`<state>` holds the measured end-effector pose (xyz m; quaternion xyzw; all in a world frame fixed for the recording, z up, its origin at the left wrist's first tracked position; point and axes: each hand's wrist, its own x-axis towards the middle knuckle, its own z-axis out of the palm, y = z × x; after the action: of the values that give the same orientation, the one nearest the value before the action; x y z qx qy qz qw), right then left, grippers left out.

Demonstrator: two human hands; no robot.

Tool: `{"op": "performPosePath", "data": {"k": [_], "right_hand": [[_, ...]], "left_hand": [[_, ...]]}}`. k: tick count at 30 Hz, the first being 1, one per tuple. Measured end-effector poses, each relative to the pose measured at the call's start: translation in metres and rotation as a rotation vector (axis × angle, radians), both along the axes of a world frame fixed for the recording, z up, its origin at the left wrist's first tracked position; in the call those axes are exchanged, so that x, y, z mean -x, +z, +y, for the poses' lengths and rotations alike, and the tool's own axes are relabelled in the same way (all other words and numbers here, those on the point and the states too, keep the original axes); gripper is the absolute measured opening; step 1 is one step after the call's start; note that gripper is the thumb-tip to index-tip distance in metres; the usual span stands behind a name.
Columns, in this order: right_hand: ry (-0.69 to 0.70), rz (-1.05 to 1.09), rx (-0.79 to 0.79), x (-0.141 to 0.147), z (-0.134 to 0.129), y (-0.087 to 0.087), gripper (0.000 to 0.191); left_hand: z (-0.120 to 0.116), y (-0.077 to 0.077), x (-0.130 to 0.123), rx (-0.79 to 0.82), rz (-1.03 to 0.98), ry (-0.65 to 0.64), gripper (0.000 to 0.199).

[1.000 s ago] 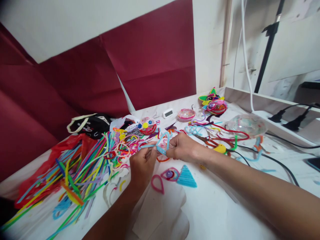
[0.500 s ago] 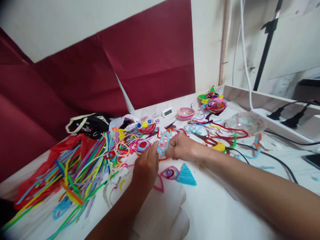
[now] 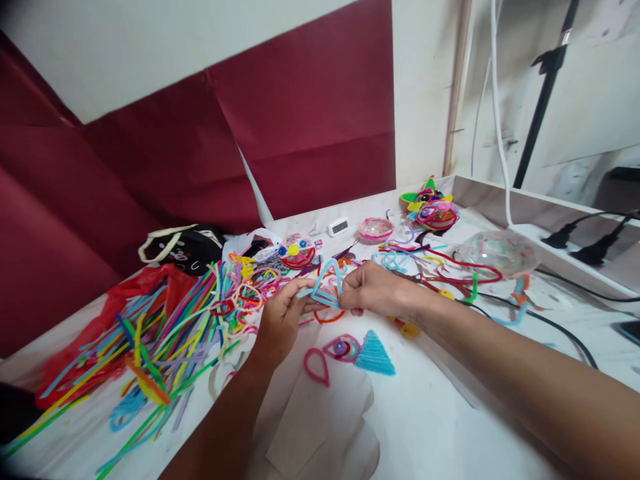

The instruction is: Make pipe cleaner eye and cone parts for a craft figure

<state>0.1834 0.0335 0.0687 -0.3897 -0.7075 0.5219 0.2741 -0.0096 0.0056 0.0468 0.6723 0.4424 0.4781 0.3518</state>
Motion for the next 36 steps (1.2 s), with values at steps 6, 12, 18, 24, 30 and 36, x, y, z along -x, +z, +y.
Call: {"op": "performPosePath", "data": {"k": [6,12,18,24,30,36], "right_hand": [[0.014,0.037,-0.001,-0.001,-0.001,0.002,0.017],[0.015,0.034,0.005,-0.001,-0.001,0.004,0.016],[0.011,0.034,0.003,-0.002,-0.003,0.006,0.017],[-0.002,0.023,-0.004,-0.002,-0.001,0.004,0.017],[-0.009,0.019,-0.012,-0.001,-0.002,0.004,0.016],[-0.017,0.034,0.001,-0.001,-0.002,0.003,0.016]], "left_hand": [[0.003,0.007,0.001,0.283,-0.358,-0.16,0.021],[0.003,0.009,0.002,0.394,-0.406,-0.238,0.026],[0.002,0.01,0.002,0.463,-0.445,-0.239,0.027],[0.0,0.011,-0.002,0.486,-0.427,-0.204,0.03],[-0.004,0.013,-0.004,0.491,-0.443,-0.193,0.032],[-0.006,0.014,-0.006,0.46,-0.474,-0.155,0.027]]}}
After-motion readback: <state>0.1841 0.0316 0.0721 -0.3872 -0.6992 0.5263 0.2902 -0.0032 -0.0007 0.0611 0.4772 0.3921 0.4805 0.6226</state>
